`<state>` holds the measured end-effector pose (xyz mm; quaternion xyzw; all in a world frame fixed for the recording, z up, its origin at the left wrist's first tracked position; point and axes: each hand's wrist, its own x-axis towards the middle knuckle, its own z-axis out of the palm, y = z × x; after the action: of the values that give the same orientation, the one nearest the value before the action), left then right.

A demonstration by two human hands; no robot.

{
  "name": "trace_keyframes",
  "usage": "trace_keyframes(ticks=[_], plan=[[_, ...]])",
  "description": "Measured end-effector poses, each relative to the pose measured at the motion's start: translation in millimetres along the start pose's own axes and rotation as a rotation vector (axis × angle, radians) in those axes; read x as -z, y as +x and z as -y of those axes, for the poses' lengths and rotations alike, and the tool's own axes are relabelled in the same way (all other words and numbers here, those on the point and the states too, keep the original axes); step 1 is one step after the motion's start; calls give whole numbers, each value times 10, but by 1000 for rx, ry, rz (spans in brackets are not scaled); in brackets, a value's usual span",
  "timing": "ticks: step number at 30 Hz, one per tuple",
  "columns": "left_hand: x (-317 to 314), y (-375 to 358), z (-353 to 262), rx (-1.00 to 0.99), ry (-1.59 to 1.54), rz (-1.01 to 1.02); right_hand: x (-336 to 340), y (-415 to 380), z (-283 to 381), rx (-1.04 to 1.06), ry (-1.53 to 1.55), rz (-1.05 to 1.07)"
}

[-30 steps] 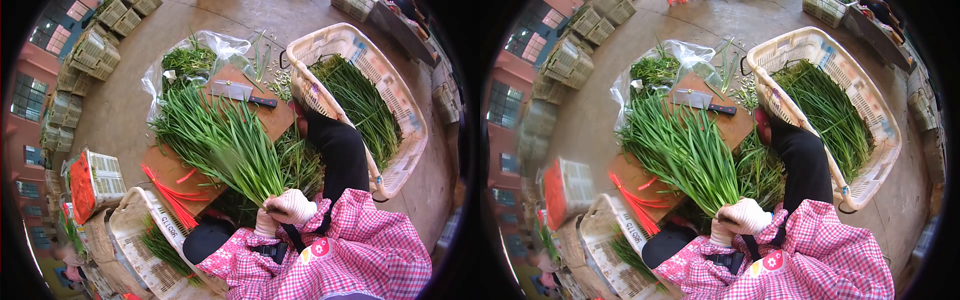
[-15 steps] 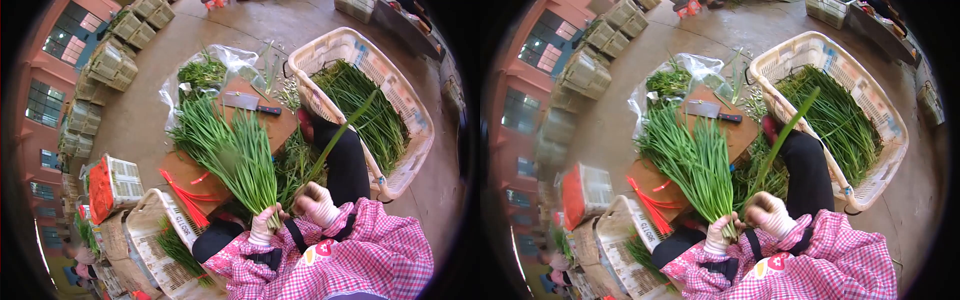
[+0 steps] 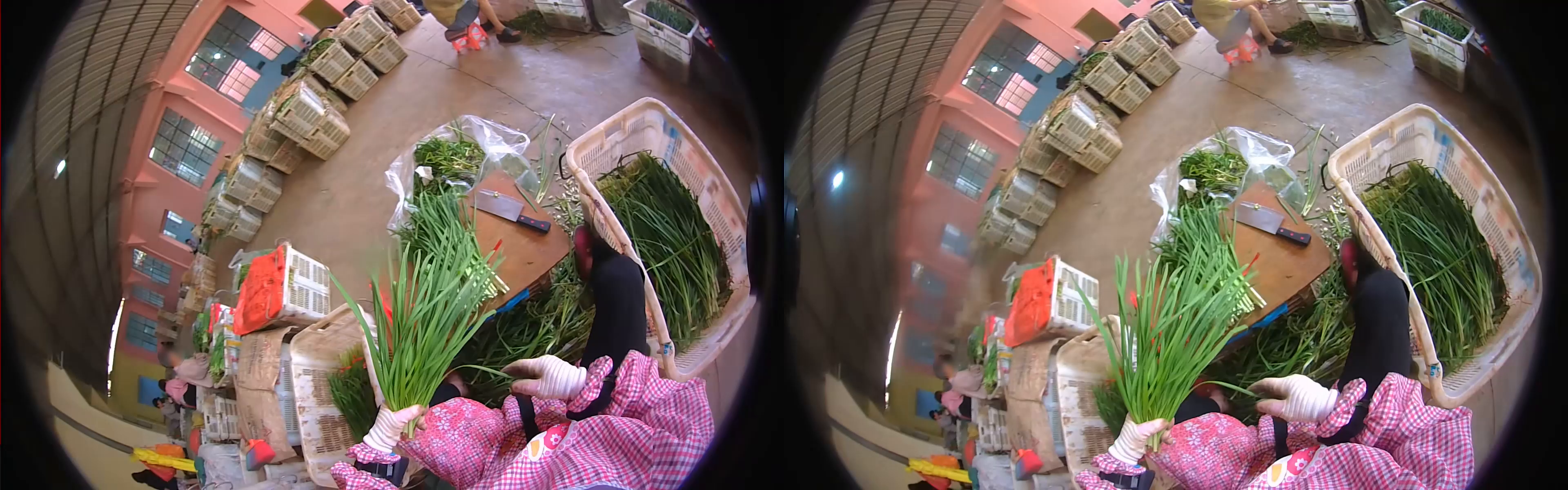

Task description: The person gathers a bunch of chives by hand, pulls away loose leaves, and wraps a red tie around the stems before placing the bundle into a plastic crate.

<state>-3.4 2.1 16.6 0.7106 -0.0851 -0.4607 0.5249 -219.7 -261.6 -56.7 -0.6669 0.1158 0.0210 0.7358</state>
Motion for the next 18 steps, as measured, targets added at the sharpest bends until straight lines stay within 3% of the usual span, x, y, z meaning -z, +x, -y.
trace_keyframes(ticks=[1,3,5,7,9,12,15,18], plan=[[41,-70,8,-56,0,-24,34,19,210,51,-170,58],[131,-210,-20,-1,65,-39,95,41,501,55,-168,123],[178,-346,-35,-55,90,-36,171,62,701,337,-51,127],[268,-467,-29,-31,83,-41,224,68,882,335,193,82],[260,-575,-112,-28,148,-24,304,179,1061,418,54,-42],[202,-658,-175,-44,162,24,266,522,1291,860,-521,-349],[200,-679,-163,-55,164,57,213,928,1358,850,-939,-326],[161,-730,-155,-25,175,11,158,1156,1316,928,-1017,-319]])
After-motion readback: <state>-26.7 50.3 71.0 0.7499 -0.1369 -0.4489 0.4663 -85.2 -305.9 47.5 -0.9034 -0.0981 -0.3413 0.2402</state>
